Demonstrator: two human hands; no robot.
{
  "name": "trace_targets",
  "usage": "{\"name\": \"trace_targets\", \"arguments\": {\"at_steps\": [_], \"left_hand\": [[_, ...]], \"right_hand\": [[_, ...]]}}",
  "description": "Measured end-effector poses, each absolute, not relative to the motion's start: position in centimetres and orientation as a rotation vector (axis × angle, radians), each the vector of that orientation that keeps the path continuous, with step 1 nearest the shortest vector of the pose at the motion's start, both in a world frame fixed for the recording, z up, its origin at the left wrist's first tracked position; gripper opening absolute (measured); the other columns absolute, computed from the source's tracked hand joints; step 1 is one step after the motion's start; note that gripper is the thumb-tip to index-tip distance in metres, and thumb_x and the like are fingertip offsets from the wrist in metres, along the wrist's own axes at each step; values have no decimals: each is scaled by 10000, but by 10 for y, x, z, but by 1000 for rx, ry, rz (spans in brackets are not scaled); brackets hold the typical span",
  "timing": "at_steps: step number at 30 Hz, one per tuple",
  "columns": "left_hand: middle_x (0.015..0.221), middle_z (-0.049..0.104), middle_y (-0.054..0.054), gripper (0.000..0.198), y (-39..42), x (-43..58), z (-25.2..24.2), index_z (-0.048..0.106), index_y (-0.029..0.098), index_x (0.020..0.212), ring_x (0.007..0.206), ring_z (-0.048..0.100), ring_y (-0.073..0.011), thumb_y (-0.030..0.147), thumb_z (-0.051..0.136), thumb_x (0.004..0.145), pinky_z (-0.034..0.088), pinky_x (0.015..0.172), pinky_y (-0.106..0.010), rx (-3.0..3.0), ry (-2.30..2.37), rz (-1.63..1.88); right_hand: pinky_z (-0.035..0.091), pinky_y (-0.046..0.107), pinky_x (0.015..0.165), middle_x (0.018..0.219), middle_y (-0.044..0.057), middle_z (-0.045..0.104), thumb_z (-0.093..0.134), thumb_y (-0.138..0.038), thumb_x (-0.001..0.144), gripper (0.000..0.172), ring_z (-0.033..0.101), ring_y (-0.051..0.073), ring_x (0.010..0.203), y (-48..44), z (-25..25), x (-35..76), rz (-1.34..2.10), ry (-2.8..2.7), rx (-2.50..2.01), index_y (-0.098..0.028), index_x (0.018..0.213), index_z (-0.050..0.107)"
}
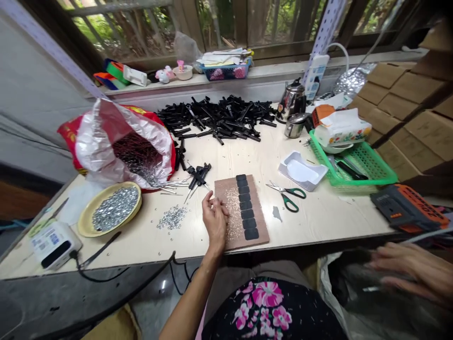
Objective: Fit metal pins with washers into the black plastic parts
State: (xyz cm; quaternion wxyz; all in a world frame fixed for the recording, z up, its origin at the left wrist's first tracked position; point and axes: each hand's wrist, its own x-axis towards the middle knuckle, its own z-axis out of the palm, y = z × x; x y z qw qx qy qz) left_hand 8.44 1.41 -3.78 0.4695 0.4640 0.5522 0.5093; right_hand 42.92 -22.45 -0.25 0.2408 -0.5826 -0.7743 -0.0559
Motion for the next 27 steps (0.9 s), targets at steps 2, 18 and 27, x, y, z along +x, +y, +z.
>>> {"name": "trace_targets", "arguments": {"at_steps": [2, 18, 27], "left_hand": [[834, 534, 10, 396, 15, 76, -35, 457, 214, 1158, 456, 445, -44, 472, 475, 858, 305, 357, -165, 1059, 1293, 1324], [827, 606, -85, 241, 43, -49, -44, 720, 223, 915, 838, 458, -245, 304, 496, 874, 406, 707, -335, 2360, 1962, 614], [815, 637, -71, 126, 48, -46, -34, 701, 197, 815, 844, 503, -220, 268, 597, 811, 398, 778, -354, 1795, 1713, 1030]], "right_hand": [[472, 323, 571, 804, 93, 673, 417, -495, 898, 283, 616, 175, 727, -204, 4, 429, -91, -2331, -1489, -359, 962, 657], [330, 302, 635, 849, 27, 556, 491, -121, 894, 163, 447, 146, 724, 161, -19, 172, -517, -3157, -100, -170, 777, 592], [424, 342, 840, 1034, 65, 625, 375, -165, 963, 236, 515, 175, 999, 132, 8, 163, -40, -2507, -402, -182, 1079, 580]]}}
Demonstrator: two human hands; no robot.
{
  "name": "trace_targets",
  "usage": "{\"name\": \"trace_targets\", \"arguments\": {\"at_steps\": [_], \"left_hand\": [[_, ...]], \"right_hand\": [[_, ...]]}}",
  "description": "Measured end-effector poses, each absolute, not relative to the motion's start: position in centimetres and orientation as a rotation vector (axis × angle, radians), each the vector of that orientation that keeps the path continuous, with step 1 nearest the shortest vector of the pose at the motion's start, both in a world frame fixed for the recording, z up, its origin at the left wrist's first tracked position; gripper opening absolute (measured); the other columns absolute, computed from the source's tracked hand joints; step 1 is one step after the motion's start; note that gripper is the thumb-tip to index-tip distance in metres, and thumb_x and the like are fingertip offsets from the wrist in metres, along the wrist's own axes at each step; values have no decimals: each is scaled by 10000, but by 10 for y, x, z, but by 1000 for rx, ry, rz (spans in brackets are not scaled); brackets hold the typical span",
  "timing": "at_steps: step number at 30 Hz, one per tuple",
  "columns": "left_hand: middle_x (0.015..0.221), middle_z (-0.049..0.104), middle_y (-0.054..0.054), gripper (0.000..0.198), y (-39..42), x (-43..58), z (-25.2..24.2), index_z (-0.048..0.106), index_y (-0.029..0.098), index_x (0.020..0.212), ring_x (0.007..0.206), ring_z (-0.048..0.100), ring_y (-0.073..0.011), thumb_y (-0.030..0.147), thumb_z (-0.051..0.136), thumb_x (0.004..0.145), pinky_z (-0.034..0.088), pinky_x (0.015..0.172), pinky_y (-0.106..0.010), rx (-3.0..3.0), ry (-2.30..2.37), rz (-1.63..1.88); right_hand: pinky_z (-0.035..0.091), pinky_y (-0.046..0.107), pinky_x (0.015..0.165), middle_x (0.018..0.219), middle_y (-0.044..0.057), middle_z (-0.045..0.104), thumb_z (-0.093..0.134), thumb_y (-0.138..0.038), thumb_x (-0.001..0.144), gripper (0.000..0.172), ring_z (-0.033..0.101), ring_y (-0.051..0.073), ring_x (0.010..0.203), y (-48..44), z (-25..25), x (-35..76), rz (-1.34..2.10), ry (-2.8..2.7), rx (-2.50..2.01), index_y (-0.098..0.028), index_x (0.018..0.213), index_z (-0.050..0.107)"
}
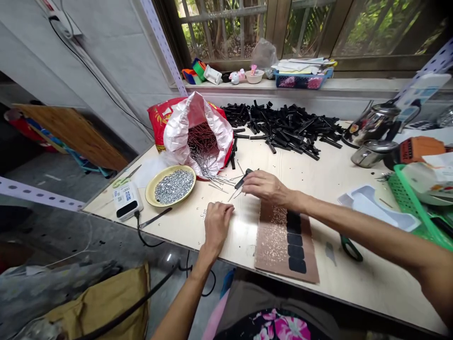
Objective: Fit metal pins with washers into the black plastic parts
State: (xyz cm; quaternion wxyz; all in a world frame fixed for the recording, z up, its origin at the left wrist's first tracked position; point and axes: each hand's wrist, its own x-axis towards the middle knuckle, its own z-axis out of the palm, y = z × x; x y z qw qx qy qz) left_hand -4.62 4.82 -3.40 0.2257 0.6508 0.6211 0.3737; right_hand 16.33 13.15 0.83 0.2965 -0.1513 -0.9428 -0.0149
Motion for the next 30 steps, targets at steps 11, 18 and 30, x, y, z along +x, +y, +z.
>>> {"name": "trace_targets", "arguments": {"at_steps": [11, 18, 30], "left_hand": [[720, 616, -8, 235, 36, -5, 2, 641, 112, 762, 634, 567, -67, 245, 791, 639, 498, 617, -189, 358, 848, 1203], [682, 642, -20, 282, 27, 13, 8, 664, 99, 773, 603, 578, -68, 234, 825, 584, 518, 608, -192, 379, 842, 1225], [682, 658, -17, 314, 18, 26, 13, 685, 100, 751, 604, 582, -73, 289, 834, 550, 497, 637, -227, 620, 948, 1296]], "right_hand": [[494, 278, 691, 899, 60, 571, 453, -230, 944, 200, 566, 145, 785, 48, 27, 163, 466, -2151, -890, -175, 1023, 627], [476, 244, 678, 874, 49, 561, 451, -259, 946, 214, 569, 133, 757, 34, 33, 178, 344, -2190, -1012, -190, 1004, 645], [442, 252, 685, 839, 66, 592, 447, -170, 909, 166, 562, 159, 792, 15, 29, 180, -38, -2204, -1166, -155, 884, 610]]}}
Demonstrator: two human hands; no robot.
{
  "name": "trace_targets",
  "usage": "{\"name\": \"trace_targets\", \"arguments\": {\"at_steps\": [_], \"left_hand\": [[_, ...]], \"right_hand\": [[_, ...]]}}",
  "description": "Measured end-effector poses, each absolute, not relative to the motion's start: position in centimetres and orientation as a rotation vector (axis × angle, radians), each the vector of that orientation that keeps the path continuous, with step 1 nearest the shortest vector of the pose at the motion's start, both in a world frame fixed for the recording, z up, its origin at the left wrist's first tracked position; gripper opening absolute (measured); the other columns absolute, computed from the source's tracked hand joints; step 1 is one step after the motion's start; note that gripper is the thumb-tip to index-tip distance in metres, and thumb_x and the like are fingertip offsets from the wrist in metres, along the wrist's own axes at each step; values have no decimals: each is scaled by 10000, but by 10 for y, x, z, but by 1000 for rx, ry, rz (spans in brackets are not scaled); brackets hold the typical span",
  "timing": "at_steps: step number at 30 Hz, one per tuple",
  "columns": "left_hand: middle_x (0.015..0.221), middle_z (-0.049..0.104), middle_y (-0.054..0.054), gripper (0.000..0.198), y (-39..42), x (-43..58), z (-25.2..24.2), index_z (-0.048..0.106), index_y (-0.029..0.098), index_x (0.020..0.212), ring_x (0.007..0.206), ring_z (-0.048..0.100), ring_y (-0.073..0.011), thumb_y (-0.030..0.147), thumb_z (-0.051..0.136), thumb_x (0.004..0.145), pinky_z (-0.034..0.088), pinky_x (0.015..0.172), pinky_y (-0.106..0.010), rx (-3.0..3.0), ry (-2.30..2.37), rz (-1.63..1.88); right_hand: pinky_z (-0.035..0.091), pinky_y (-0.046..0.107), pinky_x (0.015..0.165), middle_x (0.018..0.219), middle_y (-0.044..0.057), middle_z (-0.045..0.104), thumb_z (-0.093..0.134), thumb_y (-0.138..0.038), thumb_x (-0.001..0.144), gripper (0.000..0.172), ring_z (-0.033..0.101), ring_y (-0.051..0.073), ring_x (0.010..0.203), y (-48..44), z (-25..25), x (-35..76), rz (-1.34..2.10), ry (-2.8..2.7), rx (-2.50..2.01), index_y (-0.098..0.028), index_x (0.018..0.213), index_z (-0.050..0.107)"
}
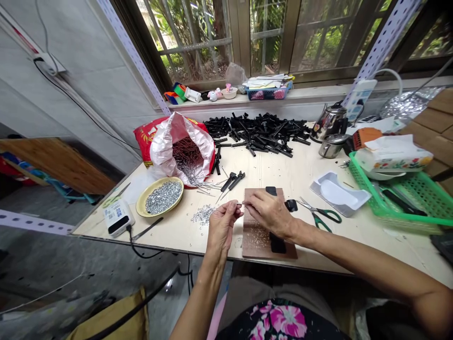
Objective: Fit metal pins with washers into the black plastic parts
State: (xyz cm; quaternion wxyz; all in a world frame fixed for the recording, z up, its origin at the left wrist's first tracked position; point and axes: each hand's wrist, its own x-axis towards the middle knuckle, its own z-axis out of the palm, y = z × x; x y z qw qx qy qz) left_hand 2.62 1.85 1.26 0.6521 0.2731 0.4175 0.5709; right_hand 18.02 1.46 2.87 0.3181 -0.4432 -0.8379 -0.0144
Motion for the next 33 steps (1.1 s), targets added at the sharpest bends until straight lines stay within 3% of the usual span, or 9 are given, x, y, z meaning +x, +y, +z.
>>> {"name": "trace_targets", "arguments": {"at_steps": [6, 14, 17, 21, 27, 30, 33], "left_hand": [[691, 667, -27, 294, 21, 25, 8, 693, 100, 776, 588, 585, -82, 302, 805, 594, 494, 638, -239, 722, 1009, 1296], [708, 679, -42, 289, 25, 24, 0, 702, 97, 797, 589, 592, -89, 325, 773, 635, 504, 661, -252, 845, 1066, 1165], [698, 675, -36, 280, 28, 29, -1, 703, 100, 773, 576, 582, -78, 320, 784, 619, 500, 653, -238, 812, 1050, 1141], [709, 681, -49, 282, 30, 36, -1, 705, 102, 767, 580, 584, -82, 328, 784, 618, 500, 658, -243, 831, 1047, 1125], [708, 673, -60, 288, 31, 47, -4, 707, 96, 742, 597, 584, -96, 344, 784, 616, 489, 643, -232, 893, 1072, 1058], [818, 675, -66, 390, 29, 54, -11, 694, 111, 952, 623, 582, -91, 378, 742, 672, 492, 623, -225, 885, 1087, 1022], [876, 647, -51, 557, 24, 60, -20, 560, 149, 1219, 616, 568, -85, 423, 666, 746, 501, 606, -238, 924, 1128, 1032]], "right_hand": [[398, 247, 620, 810, 60, 597, 392, -263, 967, 253, 553, 146, 722, 10, 20, 182, -38, -2158, -1264, -165, 877, 608], [380, 220, 579, 685, -11, 598, 468, -285, 930, 223, 539, 113, 632, 16, 16, 193, 809, -1942, -1214, -155, 840, 625], [413, 246, 639, 784, 25, 613, 553, -271, 878, 137, 558, 141, 719, 13, 12, 197, 702, -1894, -1225, -146, 877, 608], [436, 278, 701, 838, 52, 605, 487, -232, 915, 134, 556, 157, 776, 10, 7, 202, 544, -1965, -1200, -159, 887, 595], [452, 275, 712, 848, 30, 644, 477, -253, 930, 171, 586, 150, 787, 5, 6, 217, 708, -1867, -1202, -177, 921, 630], [452, 288, 725, 872, 46, 621, 507, -255, 916, 160, 573, 158, 815, 9, -1, 240, 571, -1883, -1262, -178, 917, 647], [446, 278, 692, 879, 47, 592, 508, -257, 917, 159, 558, 146, 776, 28, -13, 272, 440, -1931, -1405, -178, 930, 646]]}}
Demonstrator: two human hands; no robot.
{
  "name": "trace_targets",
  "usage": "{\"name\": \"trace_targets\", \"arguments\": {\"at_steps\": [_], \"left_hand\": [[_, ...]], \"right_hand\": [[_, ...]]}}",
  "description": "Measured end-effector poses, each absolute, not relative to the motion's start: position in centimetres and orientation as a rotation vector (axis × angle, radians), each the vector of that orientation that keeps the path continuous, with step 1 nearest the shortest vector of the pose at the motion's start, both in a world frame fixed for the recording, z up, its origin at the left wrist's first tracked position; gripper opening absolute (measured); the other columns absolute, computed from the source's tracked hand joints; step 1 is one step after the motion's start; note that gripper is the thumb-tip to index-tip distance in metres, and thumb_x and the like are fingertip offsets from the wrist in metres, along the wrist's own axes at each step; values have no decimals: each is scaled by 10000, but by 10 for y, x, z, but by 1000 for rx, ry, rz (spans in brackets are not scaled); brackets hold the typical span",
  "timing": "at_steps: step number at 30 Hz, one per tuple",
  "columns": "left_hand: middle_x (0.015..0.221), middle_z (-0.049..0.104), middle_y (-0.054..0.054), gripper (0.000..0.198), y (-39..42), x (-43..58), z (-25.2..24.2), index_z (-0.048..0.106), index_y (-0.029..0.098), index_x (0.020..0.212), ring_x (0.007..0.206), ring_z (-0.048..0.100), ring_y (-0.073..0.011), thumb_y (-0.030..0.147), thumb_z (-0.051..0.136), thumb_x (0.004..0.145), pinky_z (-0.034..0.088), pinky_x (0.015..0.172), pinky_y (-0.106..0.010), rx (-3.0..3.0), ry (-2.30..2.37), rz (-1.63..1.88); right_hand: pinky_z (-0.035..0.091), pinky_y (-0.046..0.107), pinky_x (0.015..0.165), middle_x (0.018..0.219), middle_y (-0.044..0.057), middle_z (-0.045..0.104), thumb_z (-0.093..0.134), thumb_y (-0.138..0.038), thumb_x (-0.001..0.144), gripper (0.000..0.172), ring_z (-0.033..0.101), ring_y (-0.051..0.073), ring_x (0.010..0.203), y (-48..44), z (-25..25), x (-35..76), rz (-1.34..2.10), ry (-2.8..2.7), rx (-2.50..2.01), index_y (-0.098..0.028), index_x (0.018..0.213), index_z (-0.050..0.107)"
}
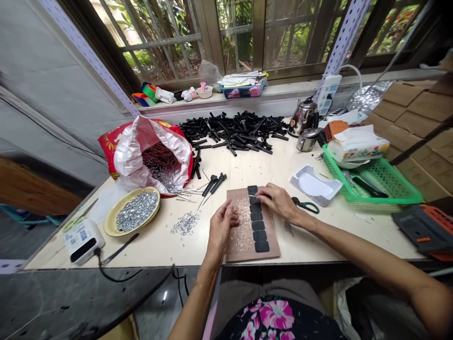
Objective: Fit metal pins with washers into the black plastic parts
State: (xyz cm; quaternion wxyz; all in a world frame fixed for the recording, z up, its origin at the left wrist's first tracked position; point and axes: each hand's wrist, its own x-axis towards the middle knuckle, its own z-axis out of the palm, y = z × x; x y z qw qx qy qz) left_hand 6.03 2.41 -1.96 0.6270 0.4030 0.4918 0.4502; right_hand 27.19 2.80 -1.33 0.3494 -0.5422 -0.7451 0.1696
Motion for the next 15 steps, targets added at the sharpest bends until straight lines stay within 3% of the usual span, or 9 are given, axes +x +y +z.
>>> {"name": "trace_targets", "arguments": {"at_steps": [6, 12, 15], "left_hand": [[858, 613, -41, 606, 10, 69, -36, 449, 163, 1330, 675, 596, -132, 452, 574, 812, 498, 652, -266, 1281, 1340, 999], [871, 622, -40, 555, 6, 71, -45, 400, 199, 1358, 692, 601, -138, 450, 479, 870, 496, 687, -277, 1405, 1423, 1026], [894, 632, -46, 547, 5, 72, -43, 392, 206, 1362, 698, 602, -132, 455, 457, 880, 500, 692, -275, 1400, 1431, 1020]], "right_hand": [[438, 278, 714, 850, 61, 576, 480, -236, 932, 187, 513, 166, 862, 60, -37, 302, 226, -2160, -1439, -146, 870, 631], [446, 249, 646, 792, 29, 559, 351, -152, 966, 277, 481, 135, 754, 16, -53, 283, 232, -2459, -923, -151, 835, 595], [452, 265, 637, 781, 42, 542, 292, -215, 982, 357, 486, 149, 771, 25, -45, 289, 207, -2341, -1061, -128, 815, 595]]}}
